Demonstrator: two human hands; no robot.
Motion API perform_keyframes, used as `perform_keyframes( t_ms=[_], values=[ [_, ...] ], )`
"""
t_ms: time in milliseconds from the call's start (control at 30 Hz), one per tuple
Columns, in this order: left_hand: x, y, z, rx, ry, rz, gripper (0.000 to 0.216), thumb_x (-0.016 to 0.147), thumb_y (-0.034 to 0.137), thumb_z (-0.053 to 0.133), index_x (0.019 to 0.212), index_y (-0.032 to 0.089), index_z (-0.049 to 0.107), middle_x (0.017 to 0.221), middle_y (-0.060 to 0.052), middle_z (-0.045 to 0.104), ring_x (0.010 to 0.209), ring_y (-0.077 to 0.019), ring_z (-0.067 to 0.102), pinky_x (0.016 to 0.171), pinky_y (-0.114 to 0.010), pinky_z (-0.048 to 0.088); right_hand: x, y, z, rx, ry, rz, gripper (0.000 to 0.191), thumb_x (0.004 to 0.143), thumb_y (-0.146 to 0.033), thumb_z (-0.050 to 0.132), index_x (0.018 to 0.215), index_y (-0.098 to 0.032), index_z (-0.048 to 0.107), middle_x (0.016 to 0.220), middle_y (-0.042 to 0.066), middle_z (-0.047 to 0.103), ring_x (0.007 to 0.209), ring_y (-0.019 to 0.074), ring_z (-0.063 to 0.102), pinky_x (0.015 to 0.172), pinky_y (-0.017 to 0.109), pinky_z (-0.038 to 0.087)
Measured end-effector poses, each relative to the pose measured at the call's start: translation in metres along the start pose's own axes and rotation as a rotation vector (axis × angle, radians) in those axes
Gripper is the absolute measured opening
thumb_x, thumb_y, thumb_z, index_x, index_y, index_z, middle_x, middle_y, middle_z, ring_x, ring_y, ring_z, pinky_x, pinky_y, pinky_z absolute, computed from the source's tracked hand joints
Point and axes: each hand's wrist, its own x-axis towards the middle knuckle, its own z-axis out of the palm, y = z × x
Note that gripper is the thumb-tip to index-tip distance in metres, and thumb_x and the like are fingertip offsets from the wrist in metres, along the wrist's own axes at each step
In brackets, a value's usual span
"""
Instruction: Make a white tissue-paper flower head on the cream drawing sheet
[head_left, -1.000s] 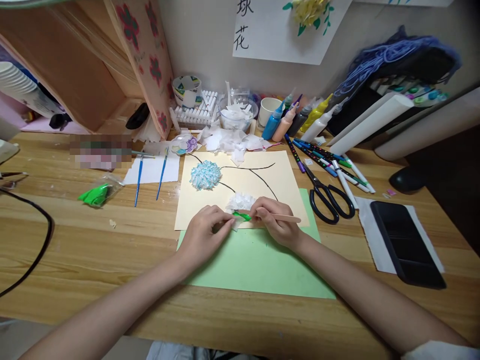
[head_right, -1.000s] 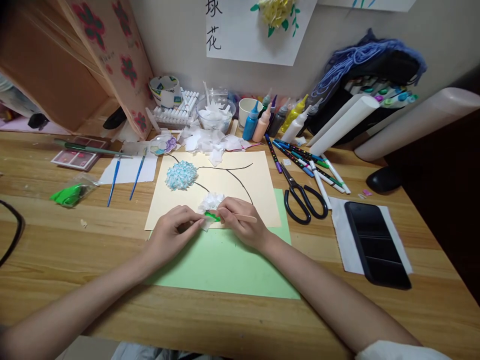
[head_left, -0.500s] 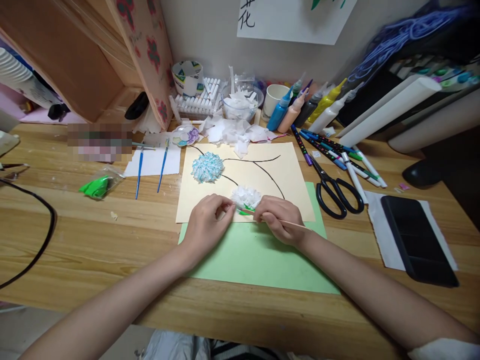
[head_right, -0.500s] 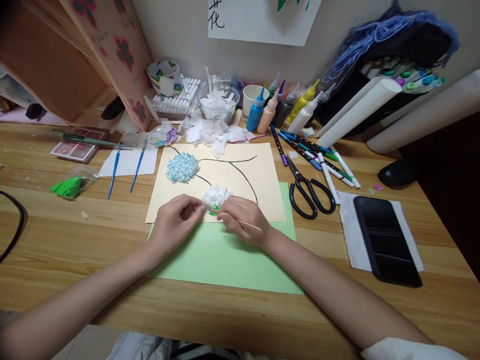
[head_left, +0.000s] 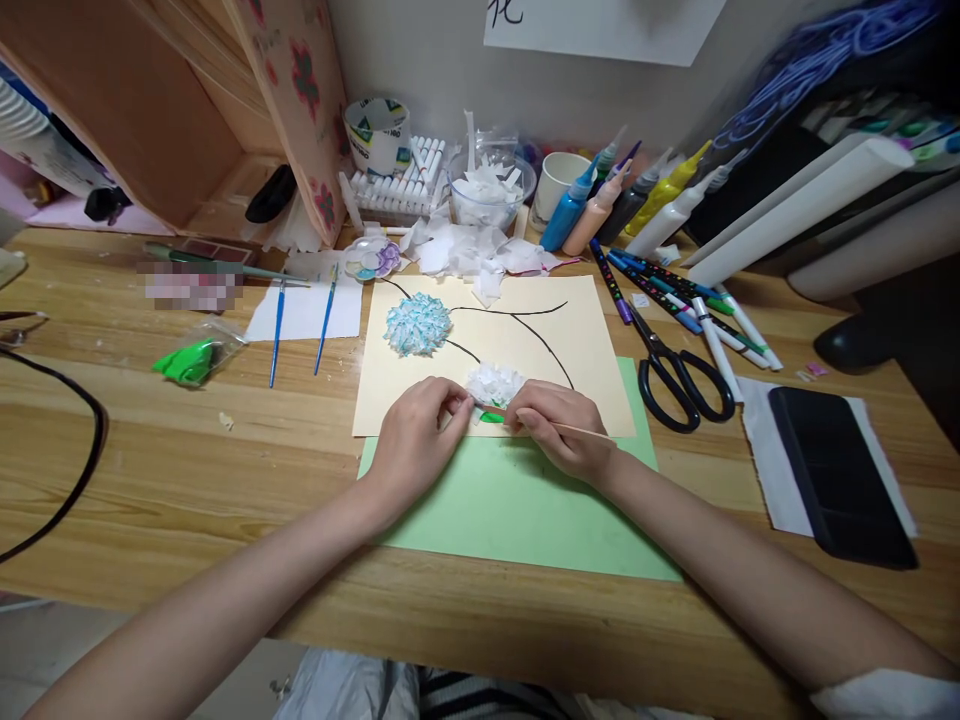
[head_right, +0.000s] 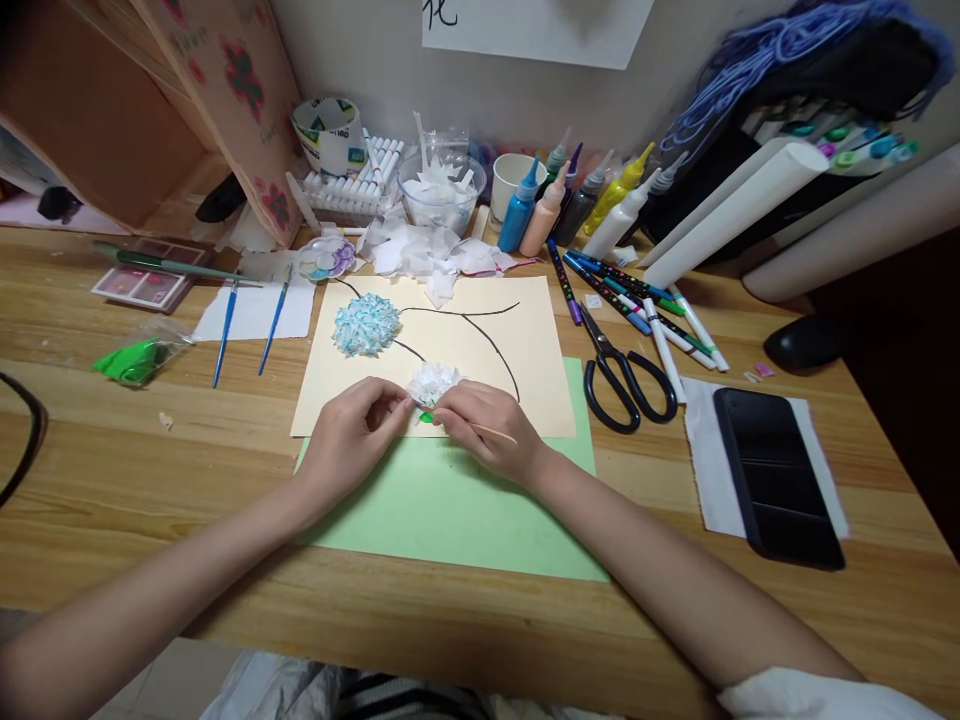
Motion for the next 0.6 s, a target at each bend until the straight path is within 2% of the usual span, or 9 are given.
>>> perform_keyframes(
  t_ms=[267,500,600],
  values=[
    [0.0009,0.0003,-0.0007,0.023,-0.016,0.001,0.011,0.086,0.024,0.050,0.083,0.017,0.058,0.075,-0.001,0.061,0.068,-0.0133,0.054,0.062,-0.025,0.040,-0.0023,0.0024,0.0003,0.043,0.018,0.114,0.033,0.096,-0.028,0.035,0.070,-0.020,0.055,0.061,0.001,0.057,0.058,0.0127,0.054,0.057,0.025,0.042],
    [0.0000,-0.0008,0.0004,0.015,-0.007,0.004,0.011,0.087,0.025,0.050,0.085,0.017,0.059,0.076,-0.001,0.062,0.069,-0.0131,0.055,0.063,-0.025,0.041,-0.0020,0.0025,0.0036,0.205,0.107,0.368,0.033,0.094,-0.034,0.040,0.070,-0.020,0.057,0.059,-0.001,0.058,0.054,0.0115,0.058,0.052,0.024,0.045],
    [-0.0003,-0.0011,0.0005,0.008,-0.008,0.004,0.011,0.087,0.025,0.050,0.085,0.017,0.058,0.076,0.000,0.062,0.069,-0.0126,0.055,0.064,-0.025,0.041,-0.0024,0.0025,0.0045,0.183,0.118,0.338,0.033,0.094,-0.032,0.041,0.070,-0.019,0.058,0.059,-0.001,0.059,0.055,0.0115,0.058,0.053,0.024,0.045]
  ],
)
